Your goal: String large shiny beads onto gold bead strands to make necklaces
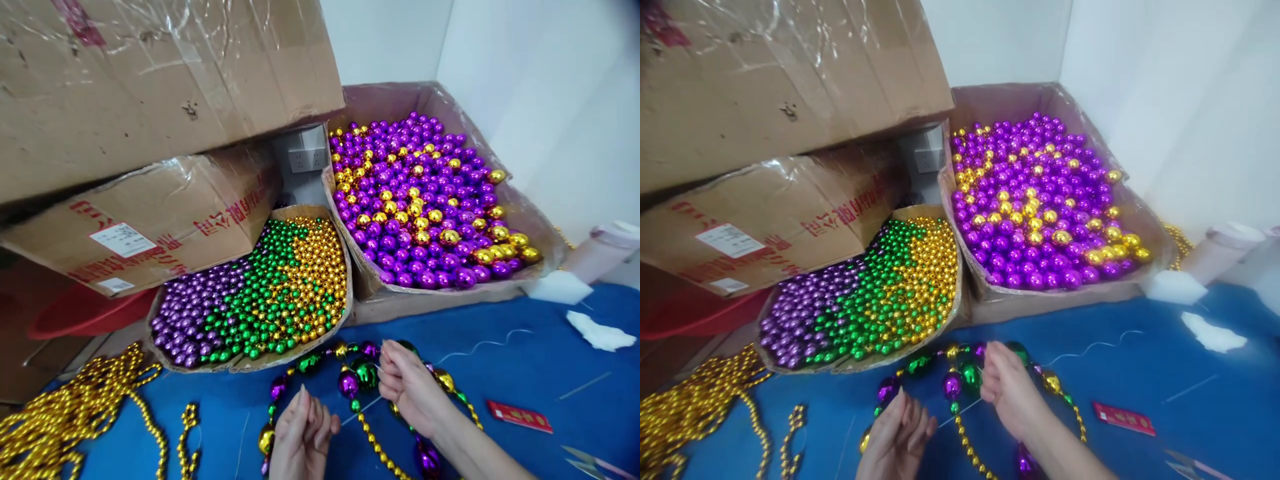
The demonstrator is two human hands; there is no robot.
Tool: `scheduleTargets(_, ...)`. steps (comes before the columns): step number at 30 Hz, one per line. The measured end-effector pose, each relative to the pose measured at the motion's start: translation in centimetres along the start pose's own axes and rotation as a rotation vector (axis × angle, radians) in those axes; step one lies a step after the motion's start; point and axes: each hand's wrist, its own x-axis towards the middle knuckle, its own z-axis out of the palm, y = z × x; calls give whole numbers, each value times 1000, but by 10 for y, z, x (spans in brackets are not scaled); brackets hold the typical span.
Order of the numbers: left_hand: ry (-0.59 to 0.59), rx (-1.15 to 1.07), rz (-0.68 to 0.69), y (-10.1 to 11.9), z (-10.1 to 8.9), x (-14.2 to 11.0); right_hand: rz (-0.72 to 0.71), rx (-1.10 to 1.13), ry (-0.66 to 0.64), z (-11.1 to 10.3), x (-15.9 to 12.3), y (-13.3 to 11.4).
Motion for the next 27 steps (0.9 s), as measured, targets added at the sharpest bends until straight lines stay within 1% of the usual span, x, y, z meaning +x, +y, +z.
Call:
scheduleTargets(3,39,68,-19,0,-3,2,-42,-233,-83,-7,-7,-4)
scheduleTargets(5,11,120,-31,4,0,2,-101,-422,-139,-12,-13,-17)
scheduleTargets(7,-34,186,-25,10,5,3,-174,-589,-179,-13,-19,-35)
scheduleTargets(9,-77,264,-14,15,11,4,-322,-837,-258,-8,-23,-52)
scheduleTargets(12,-168,400,-36,22,21,5,-657,-1282,-419,12,-22,-69)
scheduleTargets(13,-210,471,-31,24,23,5,-749,-1374,-467,20,-19,-71)
scheduleTargets(15,-296,643,9,26,28,4,-839,-1422,-549,37,-8,-69)
scheduleTargets(17,-348,778,43,26,30,1,-862,-1409,-608,50,4,-64)
scheduleTargets(18,-345,799,44,26,30,0,-858,-1399,-610,54,9,-60)
scheduleTargets(20,-285,731,7,26,28,-1,-830,-1377,-545,56,12,-55)
scheduleTargets(22,-211,590,-27,25,25,-2,-786,-1335,-460,50,8,-51)
scheduleTargets(23,-186,522,-41,25,23,-2,-757,-1310,-444,46,4,-49)
scheduleTargets(25,-166,433,-60,24,19,-1,-692,-1271,-481,38,-5,-44)
scheduleTargets(27,-168,397,-65,24,17,1,-628,-1253,-535,32,-11,-37)
